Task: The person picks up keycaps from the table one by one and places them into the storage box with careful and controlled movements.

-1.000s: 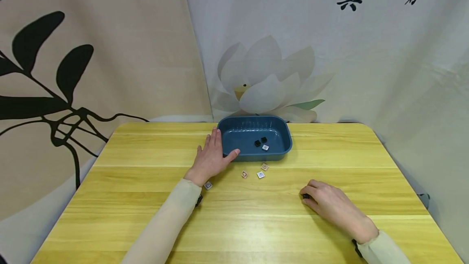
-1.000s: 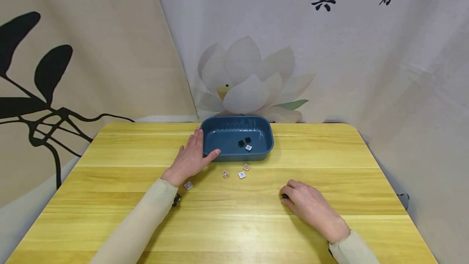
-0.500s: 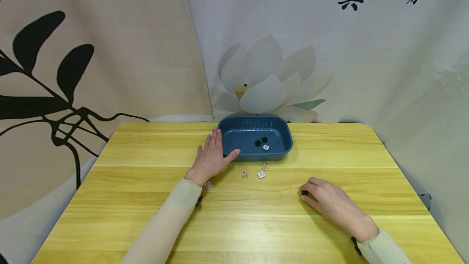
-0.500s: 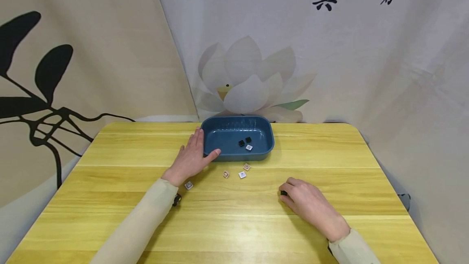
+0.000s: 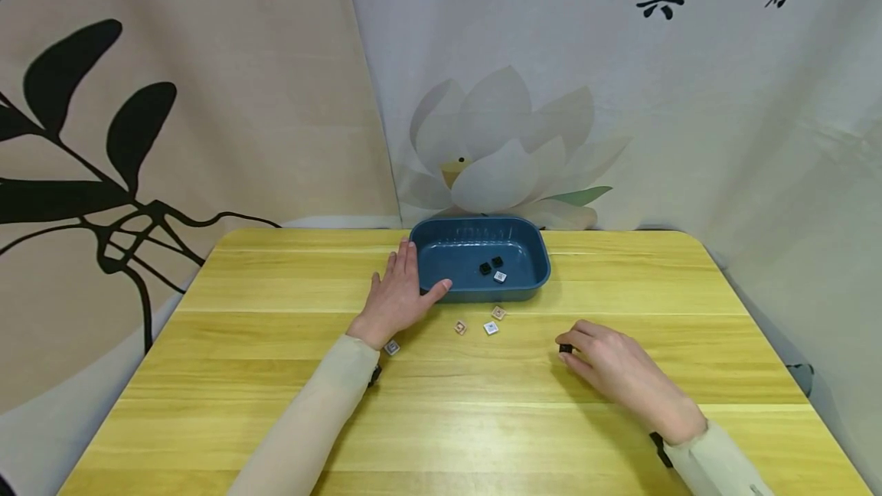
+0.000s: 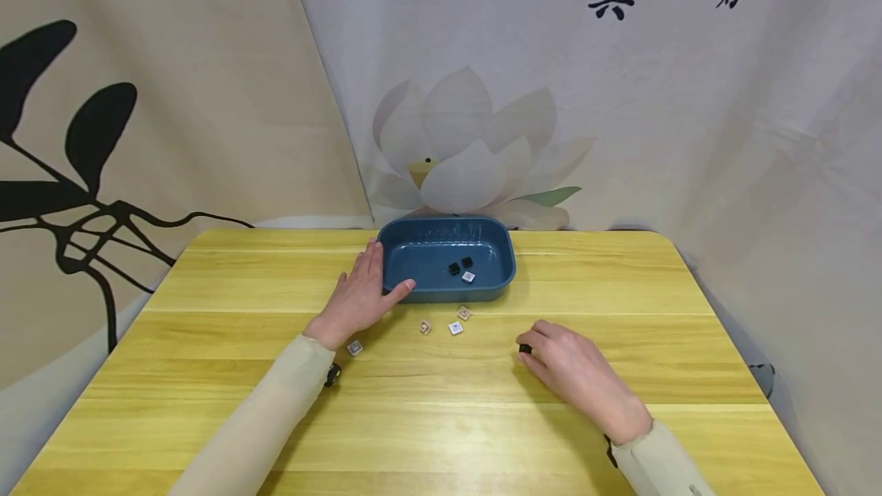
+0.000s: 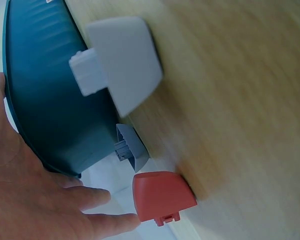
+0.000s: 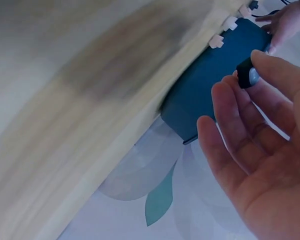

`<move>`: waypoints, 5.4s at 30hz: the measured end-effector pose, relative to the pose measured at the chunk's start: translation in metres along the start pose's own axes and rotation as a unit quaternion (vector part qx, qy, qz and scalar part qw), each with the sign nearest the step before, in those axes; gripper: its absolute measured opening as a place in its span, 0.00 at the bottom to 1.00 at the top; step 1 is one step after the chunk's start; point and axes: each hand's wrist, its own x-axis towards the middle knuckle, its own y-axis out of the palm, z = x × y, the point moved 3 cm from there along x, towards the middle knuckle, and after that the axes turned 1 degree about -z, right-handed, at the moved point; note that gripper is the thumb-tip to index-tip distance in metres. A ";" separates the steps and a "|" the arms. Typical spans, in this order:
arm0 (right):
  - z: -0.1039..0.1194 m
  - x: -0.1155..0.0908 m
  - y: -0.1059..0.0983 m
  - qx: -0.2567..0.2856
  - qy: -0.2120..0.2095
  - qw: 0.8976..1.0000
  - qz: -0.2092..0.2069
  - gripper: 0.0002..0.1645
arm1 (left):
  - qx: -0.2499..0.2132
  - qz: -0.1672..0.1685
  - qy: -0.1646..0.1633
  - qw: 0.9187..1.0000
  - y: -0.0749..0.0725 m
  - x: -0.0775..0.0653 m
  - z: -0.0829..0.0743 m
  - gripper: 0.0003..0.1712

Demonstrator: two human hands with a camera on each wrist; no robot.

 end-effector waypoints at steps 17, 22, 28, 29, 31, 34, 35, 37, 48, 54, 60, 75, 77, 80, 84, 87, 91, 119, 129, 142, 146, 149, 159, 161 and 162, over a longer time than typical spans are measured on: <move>0.011 0.030 -0.011 0.017 0.002 0.999 -0.040 0.09 | -0.001 -0.002 -0.004 1.000 -0.001 0.000 -0.001 0.64; 0.018 0.045 -0.014 0.033 0.012 0.998 -0.046 0.10 | -0.004 -0.006 -0.003 1.000 -0.001 -0.001 -0.001 0.63; 0.024 0.061 -0.016 0.051 0.023 0.997 -0.061 0.13 | -0.008 -0.008 0.000 1.000 0.000 -0.001 -0.001 0.63; 0.024 0.063 -0.017 0.053 0.024 0.996 -0.063 0.14 | -0.009 -0.009 0.001 1.000 0.000 -0.001 -0.001 0.63; 0.024 0.067 -0.018 0.060 0.027 0.996 -0.066 0.15 | -0.008 -0.009 0.002 1.000 0.000 -0.001 -0.001 0.64; 0.024 0.073 -0.019 0.073 0.028 0.994 -0.073 0.16 | -0.004 -0.011 0.003 1.000 0.000 -0.001 0.000 0.64; 0.024 0.076 -0.020 0.075 0.029 0.994 -0.075 0.16 | -0.003 -0.011 0.003 1.000 0.000 0.000 0.000 0.65; 0.023 0.080 -0.020 0.081 0.031 0.993 -0.079 0.17 | -0.002 -0.011 0.003 1.000 0.000 0.000 0.000 0.65; 0.021 0.105 -0.013 0.104 0.052 0.989 -0.095 0.18 | 0.004 -0.002 -0.003 1.000 -0.001 0.000 -0.001 0.64; 0.018 0.119 -0.006 0.107 0.061 0.988 -0.092 0.18 | 0.010 -0.005 -0.007 1.000 0.001 0.002 -0.001 0.64; 0.014 0.133 0.004 0.097 0.075 0.990 -0.074 0.18 | 0.011 -0.002 -0.010 1.000 0.000 0.002 -0.001 0.64; 0.004 0.159 0.034 0.104 0.112 0.988 -0.007 0.18 | 0.011 0.002 -0.003 1.000 0.001 0.004 -0.001 0.64; 0.003 0.162 0.037 0.100 0.112 0.989 -0.001 0.17 | 0.011 0.001 -0.002 1.000 0.000 0.003 -0.001 0.64; 0.001 0.166 0.040 0.092 0.116 0.989 0.007 0.16 | 0.009 -0.001 0.000 1.000 0.000 0.003 -0.001 0.64; -0.002 0.173 0.045 0.084 0.121 0.989 0.027 0.16 | 0.007 -0.003 0.002 1.000 0.000 0.003 -0.001 0.64; -0.004 0.176 0.048 0.085 0.126 0.987 0.052 0.15 | 0.006 -0.004 0.003 1.000 0.001 0.002 0.000 0.65; -0.007 0.179 0.052 0.086 0.141 0.982 0.087 0.15 | 0.003 -0.007 0.005 1.000 0.001 0.002 -0.001 0.64; -0.017 0.138 0.008 0.065 0.159 0.985 -0.017 0.20 | -0.007 -0.001 0.006 1.000 0.001 0.004 -0.001 0.64; -0.032 0.101 0.002 0.068 0.153 0.986 -0.008 0.34 | -0.006 -0.003 0.006 1.000 0.001 0.002 0.000 0.65; -0.047 0.082 0.023 0.075 0.178 0.978 0.085 0.52 | -0.009 -0.007 0.002 1.000 0.000 0.000 0.001 0.64; -0.049 0.083 0.027 0.071 0.179 0.977 0.091 0.55 | -0.009 -0.006 0.001 1.000 -0.001 0.000 0.000 0.64; -0.049 0.084 0.029 0.071 0.182 0.976 0.098 0.56 | -0.008 -0.003 -0.001 1.000 -0.001 0.000 0.000 0.64; -0.050 0.083 0.031 0.072 0.183 0.975 0.106 0.56 | 0.008 0.007 0.003 1.000 -0.006 -0.001 -0.001 0.65; -0.050 0.083 0.031 0.072 0.181 0.975 0.107 0.56 | 0.008 0.001 0.007 1.000 -0.009 -0.003 0.000 0.65; -0.050 0.083 0.031 0.072 0.182 0.975 0.107 0.56 | 0.007 -0.002 0.009 1.000 -0.011 -0.004 0.001 0.64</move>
